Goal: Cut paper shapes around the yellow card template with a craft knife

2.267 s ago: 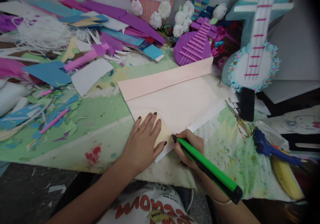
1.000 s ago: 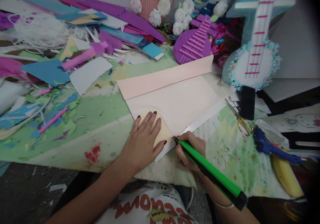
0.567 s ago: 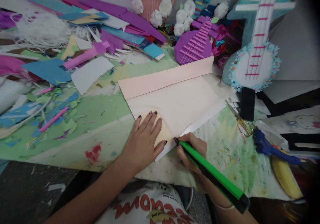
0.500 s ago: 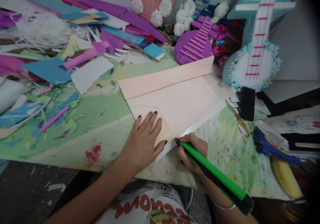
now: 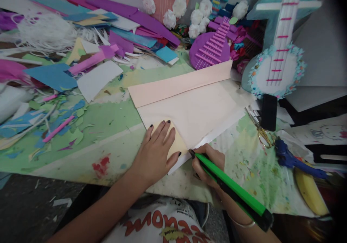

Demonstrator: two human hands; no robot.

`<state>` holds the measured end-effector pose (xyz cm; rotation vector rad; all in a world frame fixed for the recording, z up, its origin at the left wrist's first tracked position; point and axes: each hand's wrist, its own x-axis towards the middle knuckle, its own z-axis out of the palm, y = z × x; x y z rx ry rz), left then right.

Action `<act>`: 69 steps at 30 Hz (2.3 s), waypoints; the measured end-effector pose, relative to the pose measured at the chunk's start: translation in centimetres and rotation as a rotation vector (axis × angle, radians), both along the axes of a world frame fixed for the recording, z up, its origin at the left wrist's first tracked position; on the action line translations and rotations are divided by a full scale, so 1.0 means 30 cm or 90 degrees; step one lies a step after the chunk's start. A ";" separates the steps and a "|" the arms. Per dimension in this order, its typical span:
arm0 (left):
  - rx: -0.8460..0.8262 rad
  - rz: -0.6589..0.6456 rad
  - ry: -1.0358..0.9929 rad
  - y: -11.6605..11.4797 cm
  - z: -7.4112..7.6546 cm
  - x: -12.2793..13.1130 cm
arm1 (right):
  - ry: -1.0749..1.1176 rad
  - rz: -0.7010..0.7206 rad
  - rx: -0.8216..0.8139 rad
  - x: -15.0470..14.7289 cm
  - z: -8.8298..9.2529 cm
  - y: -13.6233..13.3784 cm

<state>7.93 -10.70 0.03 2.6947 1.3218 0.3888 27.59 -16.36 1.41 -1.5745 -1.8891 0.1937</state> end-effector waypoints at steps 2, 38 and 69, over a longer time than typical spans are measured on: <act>-0.005 0.002 0.002 0.000 0.001 0.001 | -0.009 -0.008 0.010 0.000 0.000 0.001; 0.001 -0.004 -0.002 0.001 -0.006 -0.003 | 0.064 -0.041 -0.005 0.003 0.015 -0.006; 0.011 0.003 -0.022 -0.005 -0.007 0.003 | 0.499 -0.115 -0.012 0.020 0.083 0.095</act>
